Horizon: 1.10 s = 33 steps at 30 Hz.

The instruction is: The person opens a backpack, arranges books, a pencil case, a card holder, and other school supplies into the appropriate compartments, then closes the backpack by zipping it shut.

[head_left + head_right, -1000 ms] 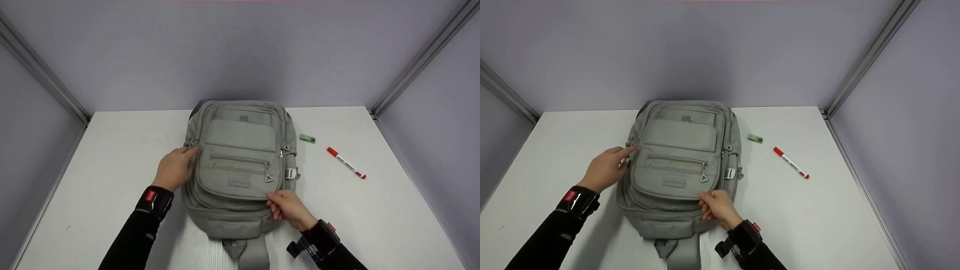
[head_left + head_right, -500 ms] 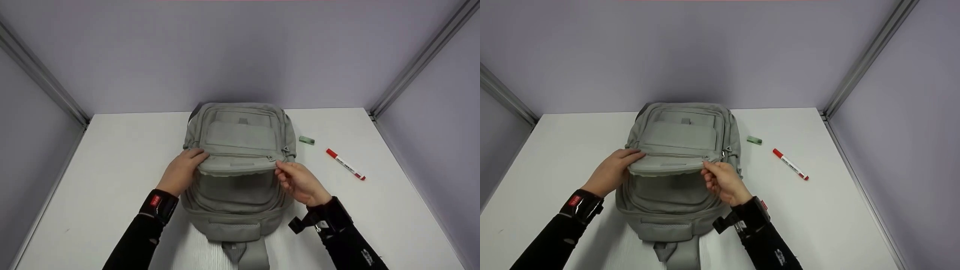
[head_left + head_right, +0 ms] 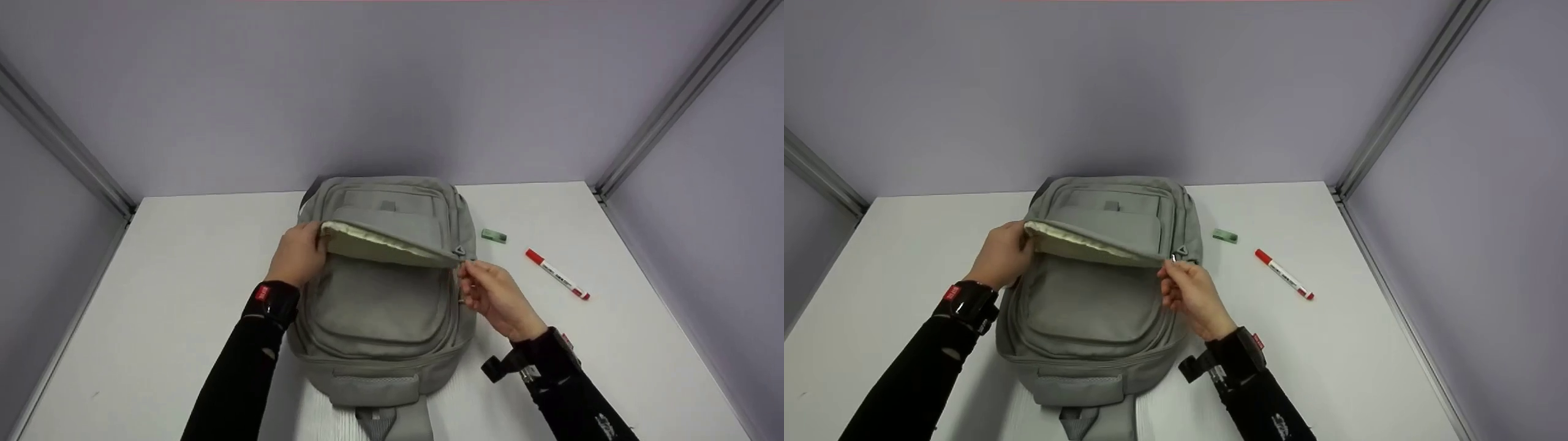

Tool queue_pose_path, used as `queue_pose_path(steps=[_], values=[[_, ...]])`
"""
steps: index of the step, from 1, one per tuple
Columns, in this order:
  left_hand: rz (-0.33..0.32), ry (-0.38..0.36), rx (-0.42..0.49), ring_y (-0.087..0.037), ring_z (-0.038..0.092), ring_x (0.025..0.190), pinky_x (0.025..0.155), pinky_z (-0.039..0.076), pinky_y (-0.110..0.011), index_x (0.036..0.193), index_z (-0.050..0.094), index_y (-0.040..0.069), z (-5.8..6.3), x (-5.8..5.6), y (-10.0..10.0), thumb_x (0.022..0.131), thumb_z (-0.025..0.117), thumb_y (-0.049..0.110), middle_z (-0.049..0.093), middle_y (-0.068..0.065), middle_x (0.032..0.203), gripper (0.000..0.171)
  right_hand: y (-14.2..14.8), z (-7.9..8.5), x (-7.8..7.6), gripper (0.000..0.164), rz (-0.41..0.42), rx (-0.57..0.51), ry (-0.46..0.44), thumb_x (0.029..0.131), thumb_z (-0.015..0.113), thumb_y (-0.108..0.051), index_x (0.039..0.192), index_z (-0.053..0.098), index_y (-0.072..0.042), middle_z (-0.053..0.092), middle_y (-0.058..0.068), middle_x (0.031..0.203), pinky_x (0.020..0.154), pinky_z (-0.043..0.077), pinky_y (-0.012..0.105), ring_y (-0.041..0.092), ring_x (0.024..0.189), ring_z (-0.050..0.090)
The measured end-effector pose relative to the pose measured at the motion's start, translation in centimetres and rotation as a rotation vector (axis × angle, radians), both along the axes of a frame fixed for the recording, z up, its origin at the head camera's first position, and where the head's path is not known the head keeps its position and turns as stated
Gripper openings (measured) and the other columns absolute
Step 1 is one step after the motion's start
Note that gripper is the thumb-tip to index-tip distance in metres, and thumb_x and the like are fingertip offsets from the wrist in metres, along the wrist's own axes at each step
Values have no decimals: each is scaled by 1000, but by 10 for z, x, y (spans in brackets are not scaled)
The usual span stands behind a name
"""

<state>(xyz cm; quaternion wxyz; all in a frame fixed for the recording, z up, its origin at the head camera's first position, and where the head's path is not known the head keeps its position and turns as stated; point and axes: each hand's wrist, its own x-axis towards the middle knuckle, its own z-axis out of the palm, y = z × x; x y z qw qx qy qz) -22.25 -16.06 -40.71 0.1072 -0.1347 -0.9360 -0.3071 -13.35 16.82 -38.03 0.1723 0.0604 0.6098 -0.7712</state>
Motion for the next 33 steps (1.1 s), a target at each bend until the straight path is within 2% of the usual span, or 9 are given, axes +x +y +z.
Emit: queue_pose_path(steps=[4,8,11,13,15,20,25,28,33], values=[[46,-63,6,-40,67,85,76,53,-51,92,63,-3,5,-8,2,94,57,8,68,-25,86,13,30,-22,-17,21,-220,382,14,104,49,-18,96,63,-5,59,-4,73,57,47,17,4,62,56],[95,-105,32,-35,63,77,70,51,-46,81,59,0,9,-13,4,94,58,10,66,-22,82,17,83,-53,-34,30,-342,929,91,98,54,-16,114,60,8,66,21,98,77,52,32,28,87,66],[133,-135,50,-30,57,71,64,46,-40,75,55,2,11,-17,5,94,60,11,64,-19,79,22,125,-73,-36,40,-344,1257,84,96,54,-15,125,55,12,57,36,121,93,47,51,50,111,55],[148,-154,52,-29,56,70,63,44,-39,74,55,2,11,-18,7,93,60,12,64,-20,78,23,148,-83,-32,43,-309,1372,39,94,53,-14,128,52,13,54,40,122,95,44,60,57,113,51],[154,-166,39,-32,60,73,64,47,-42,75,58,0,10,-20,8,93,60,13,67,-23,82,22,163,-91,-25,40,-254,1448,-4,93,54,-12,125,54,13,55,39,116,87,47,60,57,108,52],[158,-185,11,-41,67,86,74,52,-52,82,64,-5,6,-25,12,94,60,15,71,-28,94,24,178,-99,-14,25,-202,1505,8,91,55,-7,104,62,13,61,32,89,63,49,48,47,82,62],[164,-187,7,-46,68,93,81,53,-55,88,66,-7,2,-28,15,94,60,15,71,-30,97,24,166,-86,-13,26,-88,1441,-9,88,56,-10,99,64,12,65,25,83,56,45,36,31,69,60],[167,-181,5,-48,68,94,81,53,-57,87,67,-8,0,-27,16,92,60,14,71,-31,95,23,143,-68,-7,29,-57,1284,-24,90,58,-12,102,62,14,66,21,82,54,46,28,20,64,59],[175,-170,-3,-47,68,84,76,53,-56,74,62,-5,-3,-27,14,91,59,14,70,-30,87,26,83,-28,13,30,-81,861,1,96,60,-15,110,60,11,64,5,79,55,49,21,7,62,60]])
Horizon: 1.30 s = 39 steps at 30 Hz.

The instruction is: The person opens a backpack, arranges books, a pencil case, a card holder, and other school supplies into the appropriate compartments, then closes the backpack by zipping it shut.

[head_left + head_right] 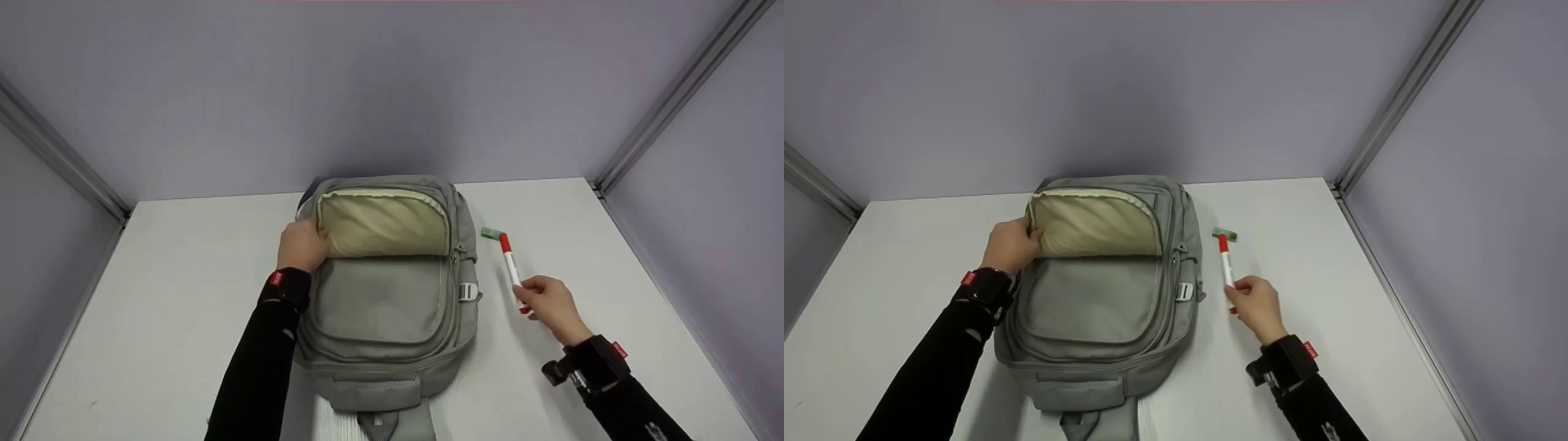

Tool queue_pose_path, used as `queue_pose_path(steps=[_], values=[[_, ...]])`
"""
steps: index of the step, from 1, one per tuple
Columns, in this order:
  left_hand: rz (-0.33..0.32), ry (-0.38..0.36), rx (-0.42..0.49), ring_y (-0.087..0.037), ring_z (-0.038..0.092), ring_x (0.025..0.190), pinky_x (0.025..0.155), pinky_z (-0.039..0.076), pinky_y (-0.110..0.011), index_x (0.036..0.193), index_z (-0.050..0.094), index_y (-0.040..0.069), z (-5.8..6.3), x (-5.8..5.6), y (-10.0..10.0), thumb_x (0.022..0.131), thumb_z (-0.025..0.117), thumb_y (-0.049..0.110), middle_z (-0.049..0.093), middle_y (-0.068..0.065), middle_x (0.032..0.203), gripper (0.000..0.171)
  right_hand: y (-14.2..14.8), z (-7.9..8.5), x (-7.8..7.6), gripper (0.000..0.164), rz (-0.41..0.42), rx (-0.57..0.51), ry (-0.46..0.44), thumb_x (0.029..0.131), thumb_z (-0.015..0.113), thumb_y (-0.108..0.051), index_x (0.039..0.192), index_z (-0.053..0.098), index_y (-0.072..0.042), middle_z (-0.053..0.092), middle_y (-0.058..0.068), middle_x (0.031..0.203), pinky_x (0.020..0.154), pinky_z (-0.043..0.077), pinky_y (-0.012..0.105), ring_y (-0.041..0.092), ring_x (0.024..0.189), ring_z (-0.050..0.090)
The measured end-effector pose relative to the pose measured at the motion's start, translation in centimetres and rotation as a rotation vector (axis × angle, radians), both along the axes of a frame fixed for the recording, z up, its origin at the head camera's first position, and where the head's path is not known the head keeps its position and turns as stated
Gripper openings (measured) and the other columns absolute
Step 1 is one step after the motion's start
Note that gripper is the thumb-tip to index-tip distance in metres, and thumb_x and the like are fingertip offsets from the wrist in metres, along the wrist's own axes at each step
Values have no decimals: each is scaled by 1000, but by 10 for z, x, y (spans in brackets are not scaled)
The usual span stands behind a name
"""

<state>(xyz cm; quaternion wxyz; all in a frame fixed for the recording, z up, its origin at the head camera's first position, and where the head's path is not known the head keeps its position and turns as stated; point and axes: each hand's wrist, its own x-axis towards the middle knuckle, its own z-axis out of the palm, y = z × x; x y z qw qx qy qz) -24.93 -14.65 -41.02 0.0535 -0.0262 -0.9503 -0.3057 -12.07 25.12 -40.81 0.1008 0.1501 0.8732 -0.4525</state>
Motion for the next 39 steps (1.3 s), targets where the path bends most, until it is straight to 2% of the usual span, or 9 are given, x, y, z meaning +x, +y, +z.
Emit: queue_pose_path(steps=[5,9,17,22,28,30,33,36,39], values=[[12,-1,-9,-45,68,80,72,53,-55,67,58,-2,-2,0,-1,91,58,14,70,-29,83,28,-65,30,19,21,182,-377,-97,98,58,-17,100,61,4,57,-7,66,49,42,18,2,51,51],[13,-2,-12,-47,68,82,74,53,-56,69,61,-4,-4,2,2,90,59,14,70,-29,84,28,-103,33,22,19,229,-506,-198,98,57,-18,99,62,1,55,-9,61,45,39,15,-1,45,47],[15,-24,-9,-48,67,84,75,53,-57,72,62,-5,-3,6,3,90,60,16,70,-30,86,28,-148,17,0,14,71,-593,-351,101,53,-15,104,52,-2,50,1,73,49,51,17,7,49,58],[10,-49,-6,-48,67,84,76,53,-56,71,61,-4,1,9,0,91,61,18,70,-30,87,29,-168,8,-19,11,-22,-609,-331,101,53,-11,95,47,-5,47,2,74,49,50,16,8,48,54],[13,-31,-10,-46,67,81,73,53,-54,73,61,-3,-2,11,0,92,60,18,70,-29,85,28,-174,4,-50,28,-180,-644,-221,103,49,-10,121,46,11,50,5,70,46,49,15,6,43,55],[12,-15,-16,-45,67,78,70,53,-54,70,60,-3,-4,12,0,92,60,17,69,-28,81,29,-171,3,-54,33,-198,-657,-189,102,49,-9,126,43,14,52,7,72,48,51,16,7,45,58],[15,-3,-17,-44,66,74,68,52,-53,67,58,-1,-5,14,1,91,60,16,68,-27,78,30,-160,7,-52,30,-123,-546,-162,101,52,-10,122,49,10,55,5,76,50,53,18,7,49,59],[19,-4,-14,-44,66,73,67,52,-53,66,58,-1,-5,15,2,91,60,16,69,-27,78,30,-136,16,-50,23,-15,-288,-72,98,57,-14,109,60,7,55,0,75,49,48,19,5,50,54],[22,-6,-13,-44,66,73,67,52,-54,66,58,-1,-6,17,2,91,61,16,69,-27,79,30,-104,23,-51,20,50,-29,84,94,60,-14,94,68,4,55,-2,70,51,42,21,6,52,48]])
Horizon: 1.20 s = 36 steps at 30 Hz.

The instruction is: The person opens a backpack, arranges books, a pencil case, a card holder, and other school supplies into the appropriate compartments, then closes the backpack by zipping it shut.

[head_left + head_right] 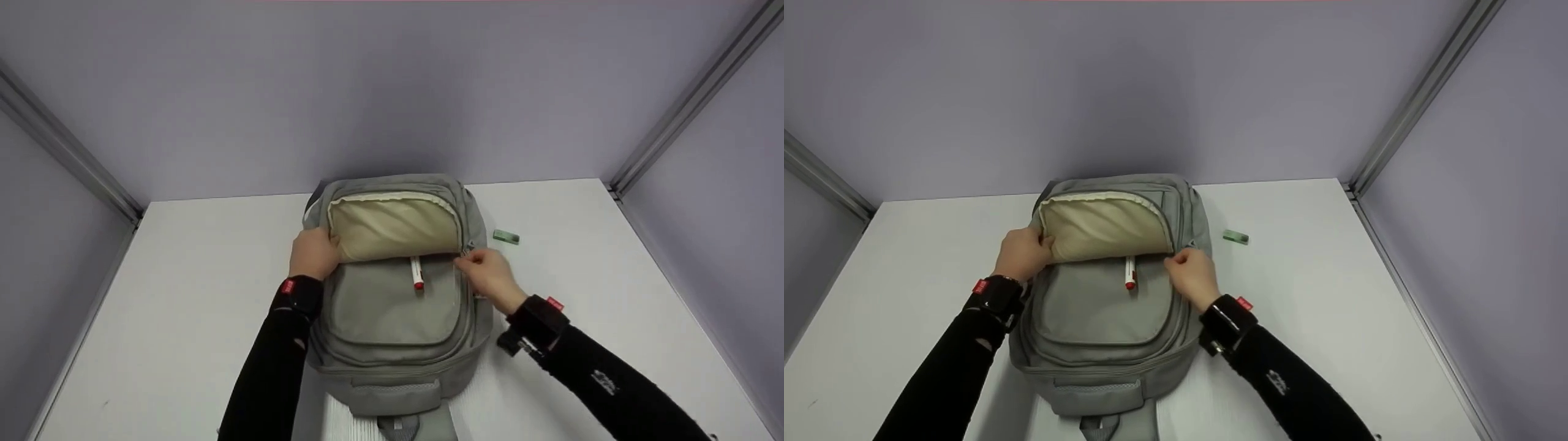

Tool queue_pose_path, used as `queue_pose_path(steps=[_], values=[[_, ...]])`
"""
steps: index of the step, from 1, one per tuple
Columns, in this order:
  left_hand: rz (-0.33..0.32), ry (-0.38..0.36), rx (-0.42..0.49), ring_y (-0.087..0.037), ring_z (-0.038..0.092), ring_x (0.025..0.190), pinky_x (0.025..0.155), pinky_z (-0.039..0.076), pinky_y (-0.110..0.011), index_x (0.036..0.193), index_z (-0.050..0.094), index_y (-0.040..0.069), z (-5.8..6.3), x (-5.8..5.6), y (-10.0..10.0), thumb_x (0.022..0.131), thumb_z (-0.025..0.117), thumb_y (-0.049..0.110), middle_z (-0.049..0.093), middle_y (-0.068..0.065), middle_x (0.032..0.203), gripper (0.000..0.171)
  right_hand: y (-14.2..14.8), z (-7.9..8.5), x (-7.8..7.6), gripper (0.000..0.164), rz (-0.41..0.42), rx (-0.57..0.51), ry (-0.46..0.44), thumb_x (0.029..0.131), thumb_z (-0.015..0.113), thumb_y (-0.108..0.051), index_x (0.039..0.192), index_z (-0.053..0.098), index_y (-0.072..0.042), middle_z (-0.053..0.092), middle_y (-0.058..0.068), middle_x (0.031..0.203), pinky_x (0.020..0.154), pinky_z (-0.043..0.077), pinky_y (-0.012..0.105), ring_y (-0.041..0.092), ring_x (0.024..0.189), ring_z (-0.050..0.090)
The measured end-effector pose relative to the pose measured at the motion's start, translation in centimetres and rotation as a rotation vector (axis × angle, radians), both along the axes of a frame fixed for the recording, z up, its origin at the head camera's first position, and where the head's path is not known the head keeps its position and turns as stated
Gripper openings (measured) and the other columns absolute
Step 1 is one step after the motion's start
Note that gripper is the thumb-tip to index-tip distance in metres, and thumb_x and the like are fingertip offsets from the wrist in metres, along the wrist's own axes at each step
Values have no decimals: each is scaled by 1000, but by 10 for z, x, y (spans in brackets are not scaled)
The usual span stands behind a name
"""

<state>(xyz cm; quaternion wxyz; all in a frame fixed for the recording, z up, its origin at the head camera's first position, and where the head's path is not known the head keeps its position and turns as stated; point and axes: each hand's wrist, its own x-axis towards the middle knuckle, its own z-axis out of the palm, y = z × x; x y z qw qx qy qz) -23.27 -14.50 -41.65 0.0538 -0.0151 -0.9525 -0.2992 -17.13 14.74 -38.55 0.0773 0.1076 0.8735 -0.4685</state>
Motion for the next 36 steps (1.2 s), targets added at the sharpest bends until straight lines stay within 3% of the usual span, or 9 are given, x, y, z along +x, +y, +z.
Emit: queue_pose_path(steps=[3,6,8,11,15,19,26,31,36], values=[[7,6,-8,-46,67,77,69,52,-55,69,61,-3,-1,2,0,90,62,16,70,-28,81,29,30,-3,-6,18,11,206,194,93,60,-13,89,68,3,61,4,71,58,41,26,13,59,52],[17,6,-17,-48,68,80,71,52,-57,74,64,-5,-2,5,0,90,63,17,70,-29,84,27,58,-19,-17,20,32,407,298,94,57,-12,101,66,4,66,18,89,69,49,38,29,76,61],[20,5,-18,-48,68,82,72,53,-57,78,66,-5,-2,8,1,91,63,17,71,-29,85,26,76,-33,-25,28,35,470,276,96,55,-13,115,61,7,62,27,112,84,51,49,42,97,63],[18,0,-20,-48,68,83,73,53,-57,82,67,-5,-1,10,3,92,62,18,71,-29,86,25,98,-51,-35,47,49,495,138,96,53,-13,136,46,11,40,36,144,106,41,59,54,127,47],[22,-5,-32,-48,68,84,75,53,-57,84,66,-4,1,13,5,93,61,18,71,-28,88,24,113,-69,-44,62,99,516,-5,96,51,-14,149,30,9,17,36,158,115,31,63,59,140,28],[27,-9,-47,-48,68,86,76,53,-57,83,66,-4,3,14,5,93,61,18,71,-28,89,25,116,-82,-48,60,140,611,-6,98,51,-14,151,29,5,23,33,158,109,37,65,55,141,31],[40,-33,-69,-47,69,87,76,54,-56,84,67,-3,2,17,3,95,61,19,71,-27,89,26,110,-88,-51,41,130,733,45,97,57,-13,132,52,8,50,32,141,92,50,63,53,119,55],[50,-26,-77,-48,68,88,78,53,-57,87,67,-5,0,17,1,94,62,19,71,-28,90,26,106,-81,-63,38,195,732,32,95,59,-10,123,55,16,49,36,139,98,49,58,52,118,56],[69,-40,-97,-49,68,89,78,54,-58,89,69,-4,-2,19,3,95,62,21,72,-29,94,27,107,-81,-71,23,209,726,53,92,55,1,109,57,17,62,38,110,93,51,55,50,104,62]])
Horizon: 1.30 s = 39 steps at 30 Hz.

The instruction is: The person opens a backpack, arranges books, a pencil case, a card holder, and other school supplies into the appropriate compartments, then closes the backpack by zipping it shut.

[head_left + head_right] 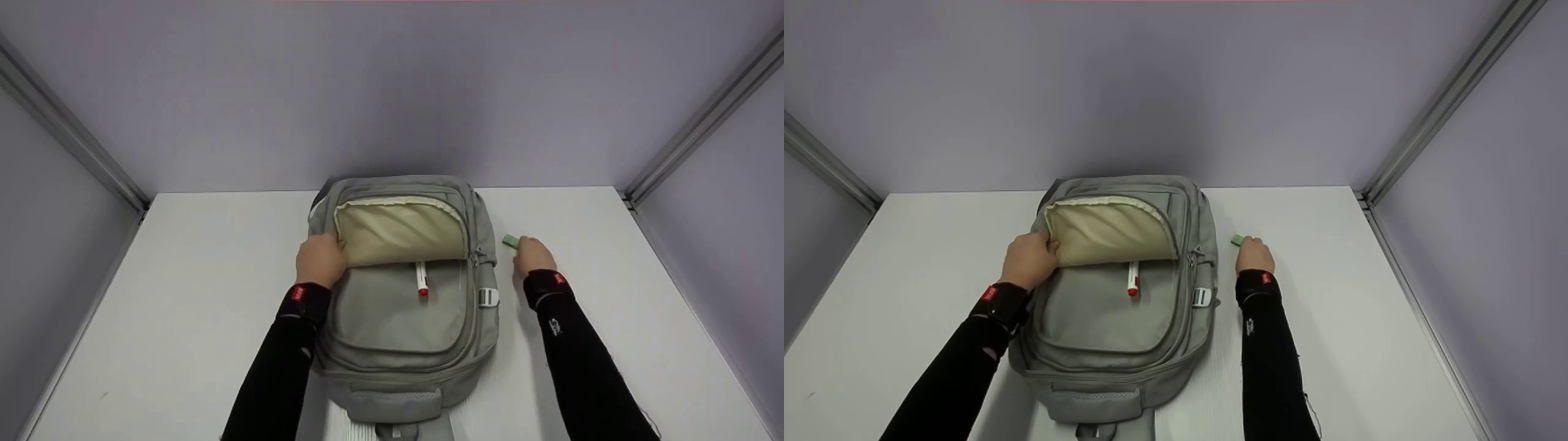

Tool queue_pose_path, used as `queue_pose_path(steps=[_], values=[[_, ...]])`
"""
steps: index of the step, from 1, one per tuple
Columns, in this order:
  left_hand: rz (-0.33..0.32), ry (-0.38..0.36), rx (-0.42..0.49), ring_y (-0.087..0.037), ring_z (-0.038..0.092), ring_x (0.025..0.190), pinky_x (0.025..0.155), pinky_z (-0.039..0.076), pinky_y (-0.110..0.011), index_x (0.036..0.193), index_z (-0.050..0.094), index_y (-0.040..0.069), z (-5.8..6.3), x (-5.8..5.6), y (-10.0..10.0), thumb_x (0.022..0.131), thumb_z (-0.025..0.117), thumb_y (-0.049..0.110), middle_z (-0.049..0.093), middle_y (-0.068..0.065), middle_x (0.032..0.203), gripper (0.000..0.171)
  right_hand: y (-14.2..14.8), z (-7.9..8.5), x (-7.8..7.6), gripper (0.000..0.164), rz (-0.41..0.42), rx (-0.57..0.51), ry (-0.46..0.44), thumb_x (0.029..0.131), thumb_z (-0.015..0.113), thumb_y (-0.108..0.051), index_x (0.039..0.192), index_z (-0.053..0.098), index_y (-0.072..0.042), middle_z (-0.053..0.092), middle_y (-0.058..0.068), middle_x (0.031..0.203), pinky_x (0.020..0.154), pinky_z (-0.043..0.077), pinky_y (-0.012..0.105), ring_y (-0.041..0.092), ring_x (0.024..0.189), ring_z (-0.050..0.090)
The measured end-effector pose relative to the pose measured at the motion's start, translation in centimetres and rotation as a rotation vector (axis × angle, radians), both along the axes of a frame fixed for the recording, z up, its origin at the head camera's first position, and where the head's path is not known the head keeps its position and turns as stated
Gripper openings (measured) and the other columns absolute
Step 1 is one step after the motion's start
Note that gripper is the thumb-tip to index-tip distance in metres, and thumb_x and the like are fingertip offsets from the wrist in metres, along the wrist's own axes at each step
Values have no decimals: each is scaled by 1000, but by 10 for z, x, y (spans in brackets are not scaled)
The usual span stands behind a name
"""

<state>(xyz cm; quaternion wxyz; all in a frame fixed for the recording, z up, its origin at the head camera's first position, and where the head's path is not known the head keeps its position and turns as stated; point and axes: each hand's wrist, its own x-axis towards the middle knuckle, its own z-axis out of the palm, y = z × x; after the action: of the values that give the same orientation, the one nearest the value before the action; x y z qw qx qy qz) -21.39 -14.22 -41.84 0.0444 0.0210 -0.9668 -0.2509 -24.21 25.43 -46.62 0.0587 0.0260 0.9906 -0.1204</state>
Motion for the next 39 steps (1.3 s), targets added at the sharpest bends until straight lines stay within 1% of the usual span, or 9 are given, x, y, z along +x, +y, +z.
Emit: queue_pose_path(steps=[5,12,18,22,26,29,32,35,39], values=[[8,21,-21,-49,68,88,77,54,-58,85,69,-4,-4,2,7,94,61,20,72,-28,92,26,12,-8,-1,14,-82,-35,93,89,51,4,95,61,13,66,36,96,83,53,57,50,94,65],[-8,56,-34,-46,69,86,76,55,-56,82,68,-3,-11,5,20,94,61,17,72,-27,88,24,25,-12,4,22,-186,-102,116,89,57,-9,89,65,12,69,33,94,79,53,56,49,90,67],[-31,97,-46,-43,70,81,72,56,-54,79,67,-2,-15,4,25,94,60,15,72,-25,84,24,20,-5,8,18,-292,-132,90,85,52,-1,85,61,14,67,37,95,77,54,55,50,89,67],[-28,101,-30,-44,69,80,72,56,-55,77,67,-2,-14,2,27,93,61,15,71,-25,82,24,12,6,14,17,-387,-274,144,83,58,-6,81,64,9,69,30,85,69,52,44,42,81,64],[-24,105,-21,-45,69,82,73,55,-55,76,66,-2,-16,-1,29,93,61,15,71,-25,83,24,-9,28,37,16,-443,-533,235,86,61,-11,90,67,4,65,8,73,58,48,24,16,64,61],[-17,100,-10,-45,69,85,75,55,-56,79,67,-3,-17,-4,29,93,61,15,71,-26,86,23,-27,51,67,16,-434,-733,256,88,61,-9,96,64,4,63,-4,73,55,52,18,3,58,62],[-9,92,-6,-45,69,87,77,55,-56,83,68,-3,-16,-6,27,93,60,17,72,-26,88,24,-45,71,100,13,-395,-893,242,89,61,-4,97,61,6,62,-5,76,56,55,19,2,58,64],[-5,86,-1,-45,68,88,79,54,-56,84,68,-3,-14,-10,26,94,60,18,72,-26,89,25,-65,81,126,10,-331,-987,178,89,62,2,97,60,7,61,-2,79,57,56,21,5,59,64],[-12,86,-1,-45,68,88,79,54,-56,85,69,-3,-12,-16,25,94,60,19,72,-25,90,26,-93,83,133,11,-253,-1084,67,87,63,6,96,59,10,63,3,78,61,57,22,7,62,66]])
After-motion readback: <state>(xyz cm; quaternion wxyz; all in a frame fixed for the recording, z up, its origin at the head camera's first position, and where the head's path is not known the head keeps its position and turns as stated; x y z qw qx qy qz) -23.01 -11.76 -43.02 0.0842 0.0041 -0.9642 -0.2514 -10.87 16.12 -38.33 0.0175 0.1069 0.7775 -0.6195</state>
